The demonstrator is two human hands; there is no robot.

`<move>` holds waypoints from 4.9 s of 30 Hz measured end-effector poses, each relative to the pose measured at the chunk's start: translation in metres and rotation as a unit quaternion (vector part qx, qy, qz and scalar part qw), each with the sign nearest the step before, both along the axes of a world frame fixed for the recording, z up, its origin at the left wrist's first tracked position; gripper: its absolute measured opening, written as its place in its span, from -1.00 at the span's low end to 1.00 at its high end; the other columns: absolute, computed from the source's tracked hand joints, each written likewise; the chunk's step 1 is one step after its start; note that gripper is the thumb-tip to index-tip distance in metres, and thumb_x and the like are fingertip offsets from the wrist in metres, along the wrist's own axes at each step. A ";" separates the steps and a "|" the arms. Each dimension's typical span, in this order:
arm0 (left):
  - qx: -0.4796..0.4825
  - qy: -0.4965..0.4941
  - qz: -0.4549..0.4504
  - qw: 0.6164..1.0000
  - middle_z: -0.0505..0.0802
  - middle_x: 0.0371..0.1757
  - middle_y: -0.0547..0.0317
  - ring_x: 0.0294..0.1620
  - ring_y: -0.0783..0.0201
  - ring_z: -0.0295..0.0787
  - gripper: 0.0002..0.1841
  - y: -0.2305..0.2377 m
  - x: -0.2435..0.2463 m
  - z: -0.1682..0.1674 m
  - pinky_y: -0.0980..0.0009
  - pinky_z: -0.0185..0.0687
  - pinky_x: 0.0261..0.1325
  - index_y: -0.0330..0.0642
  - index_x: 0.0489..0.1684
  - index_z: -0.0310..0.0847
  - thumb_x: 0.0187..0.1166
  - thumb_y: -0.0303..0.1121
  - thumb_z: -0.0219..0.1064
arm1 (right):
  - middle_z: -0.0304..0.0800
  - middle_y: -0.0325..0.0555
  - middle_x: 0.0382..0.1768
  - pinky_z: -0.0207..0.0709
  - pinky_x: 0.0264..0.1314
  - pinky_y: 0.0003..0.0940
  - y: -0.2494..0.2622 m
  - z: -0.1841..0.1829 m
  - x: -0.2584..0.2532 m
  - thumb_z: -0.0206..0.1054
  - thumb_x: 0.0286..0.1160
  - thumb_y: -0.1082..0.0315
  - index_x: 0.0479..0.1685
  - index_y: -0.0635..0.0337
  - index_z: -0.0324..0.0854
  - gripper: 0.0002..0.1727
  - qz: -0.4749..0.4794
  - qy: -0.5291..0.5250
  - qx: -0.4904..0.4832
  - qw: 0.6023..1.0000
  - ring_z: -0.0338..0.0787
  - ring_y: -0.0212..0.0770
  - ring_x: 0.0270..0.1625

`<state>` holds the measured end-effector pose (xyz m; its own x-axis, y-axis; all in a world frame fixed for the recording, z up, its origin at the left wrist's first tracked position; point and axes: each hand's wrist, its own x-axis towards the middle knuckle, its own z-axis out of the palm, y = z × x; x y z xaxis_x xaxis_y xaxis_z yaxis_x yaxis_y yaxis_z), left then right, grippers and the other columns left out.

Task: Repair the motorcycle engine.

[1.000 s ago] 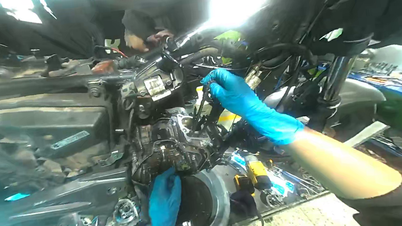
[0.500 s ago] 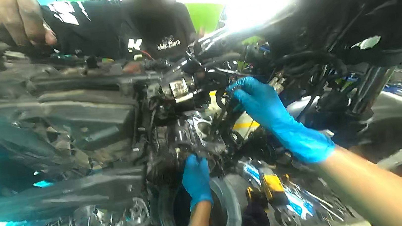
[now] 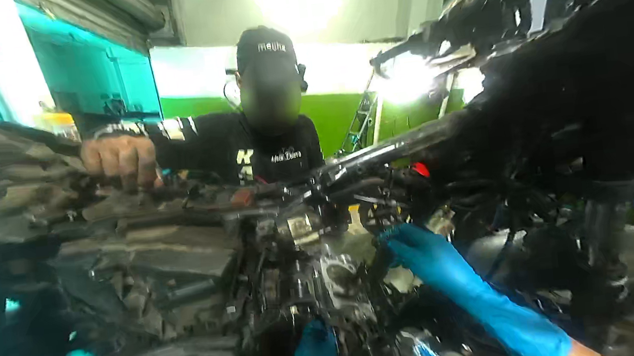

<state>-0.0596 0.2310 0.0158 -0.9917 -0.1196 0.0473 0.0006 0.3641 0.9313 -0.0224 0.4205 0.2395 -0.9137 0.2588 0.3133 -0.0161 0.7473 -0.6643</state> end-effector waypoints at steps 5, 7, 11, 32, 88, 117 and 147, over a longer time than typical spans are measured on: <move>-0.009 -0.022 -0.005 1.000 0.92 -0.01 0.00 0.11 0.06 0.86 -0.75 0.000 0.004 0.002 -0.06 0.69 0.29 -0.17 0.07 0.82 0.58 -0.26 0.39 | 0.88 -0.16 -0.24 0.76 -0.20 -0.08 -0.001 -0.013 0.003 0.18 0.79 0.21 0.14 0.01 0.71 -0.77 0.016 0.018 0.024 0.999 0.86 -0.19 -0.32; -0.018 -0.055 -0.012 0.998 0.91 -0.06 0.03 0.08 0.09 0.85 -0.79 -0.001 0.000 0.005 -0.05 0.66 0.25 -0.14 -0.03 0.83 0.55 -0.26 0.41 | 0.89 -0.17 -0.28 0.77 -0.26 -0.17 -0.001 -0.016 0.000 0.19 0.78 0.24 0.08 0.03 0.71 -0.80 0.032 0.029 -0.005 0.999 0.87 -0.22 -0.36; -0.010 -0.091 -0.012 0.996 0.90 -0.13 0.08 0.02 0.10 0.83 -0.84 0.000 0.000 0.009 -0.05 0.66 0.20 -0.10 -0.09 0.82 0.54 -0.27 0.43 | 0.89 -0.21 -0.28 0.75 -0.28 -0.25 -0.003 -0.022 -0.001 0.16 0.80 0.26 0.09 0.01 0.71 -0.79 0.034 0.017 -0.026 0.999 0.86 -0.27 -0.38; 0.082 -0.036 0.022 0.996 0.72 0.19 -0.15 0.25 -0.02 0.68 -0.62 0.021 0.010 0.011 0.00 0.62 0.35 -0.29 0.06 0.71 0.37 -0.27 0.59 | 0.79 -0.16 -0.39 0.79 -0.04 -0.21 -0.022 -0.049 -0.015 -0.36 0.94 0.16 -0.07 0.21 0.51 -0.49 0.049 0.066 -0.347 0.934 0.86 -0.23 -0.26; 0.050 0.184 0.078 0.979 0.90 0.00 -0.11 -0.10 0.10 0.89 -0.59 -0.008 0.056 -0.033 0.08 0.80 0.02 -0.37 0.20 0.73 0.35 -0.46 0.34 | 0.86 -0.07 -0.21 0.80 -0.22 -0.25 -0.010 -0.053 -0.029 0.12 0.82 0.33 0.08 0.15 0.66 -0.79 0.068 -0.016 -0.091 0.993 0.87 -0.23 -0.35; 0.069 0.404 -0.066 0.910 0.83 -0.23 0.19 -0.18 0.39 0.79 -0.80 -0.021 0.134 -0.019 0.54 0.75 -0.05 -0.03 0.00 0.72 0.50 -0.34 0.27 | 0.89 -0.15 -0.09 0.73 0.10 -0.08 -0.021 -0.093 -0.030 0.60 0.33 0.37 0.16 0.00 0.75 -0.63 0.077 -0.163 -0.054 0.982 0.85 -0.23 -0.05; 0.109 0.278 -0.151 0.942 0.81 -0.31 0.02 -0.27 0.29 0.74 -0.82 -0.051 0.155 -0.001 0.48 0.68 -0.17 -0.21 -0.09 0.80 0.42 -0.46 0.35 | 0.87 -0.18 -0.20 0.71 -0.15 -0.09 -0.018 -0.105 -0.005 0.44 0.56 0.16 0.04 -0.01 0.76 -0.79 0.030 -0.122 -0.020 0.992 0.82 -0.23 -0.22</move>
